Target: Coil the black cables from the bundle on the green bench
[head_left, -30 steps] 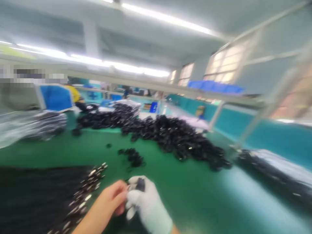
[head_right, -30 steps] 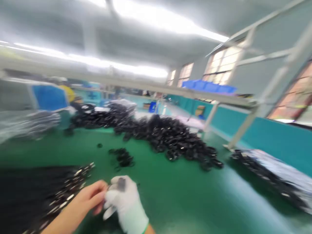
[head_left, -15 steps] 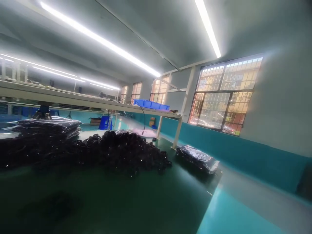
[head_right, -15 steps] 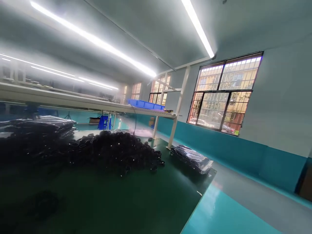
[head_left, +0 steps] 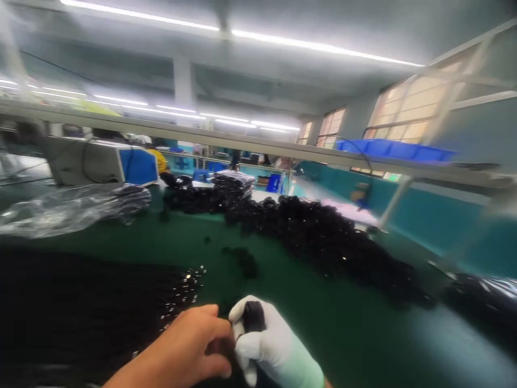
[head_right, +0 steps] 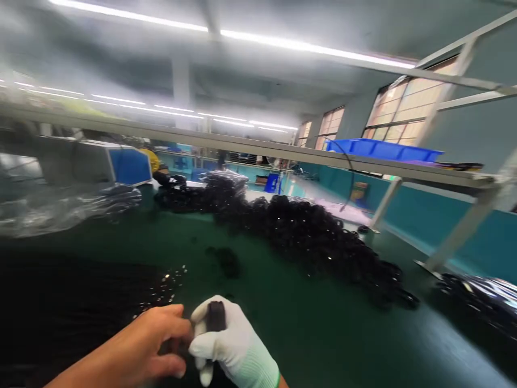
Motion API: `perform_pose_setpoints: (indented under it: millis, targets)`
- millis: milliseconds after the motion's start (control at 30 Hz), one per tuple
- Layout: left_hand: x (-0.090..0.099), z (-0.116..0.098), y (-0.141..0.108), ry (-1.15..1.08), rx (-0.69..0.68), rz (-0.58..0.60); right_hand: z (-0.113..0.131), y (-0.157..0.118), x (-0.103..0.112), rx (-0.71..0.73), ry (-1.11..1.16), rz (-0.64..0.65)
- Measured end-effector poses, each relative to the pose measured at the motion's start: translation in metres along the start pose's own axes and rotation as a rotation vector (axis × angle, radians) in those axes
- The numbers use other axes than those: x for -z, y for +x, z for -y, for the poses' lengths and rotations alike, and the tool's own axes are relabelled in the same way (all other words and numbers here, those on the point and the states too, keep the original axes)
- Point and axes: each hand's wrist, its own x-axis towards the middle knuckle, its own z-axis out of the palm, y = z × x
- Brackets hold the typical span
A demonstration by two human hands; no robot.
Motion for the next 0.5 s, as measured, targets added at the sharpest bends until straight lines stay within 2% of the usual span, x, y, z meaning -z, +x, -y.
perform_pose_setpoints:
  millis: [100,133,233,333,500]
  targets:
    - [-0.002,-0.004,0.005,-0.038,0.007,-0.015,0.002,0.0,0.007,0.085,-0.057,-0.175]
    - [-0.003,-0.003,0.006,-0.072,0.002,-0.038,0.003,-0.002,0.008,0.097,-0.052,-0.199]
    - [-0.007,0.002,0.009,-0.167,-0.037,-0.113,0.005,-0.007,0.006,0.029,-0.063,-0.109]
    - [-0.011,0.003,0.012,-0.224,-0.08,-0.136,0.004,-0.01,0.001,-0.064,-0.173,0.0]
    - [-0.017,-0.004,0.008,-0.21,-0.123,-0.081,-0.009,-0.006,-0.002,-0.183,-0.355,-0.014]
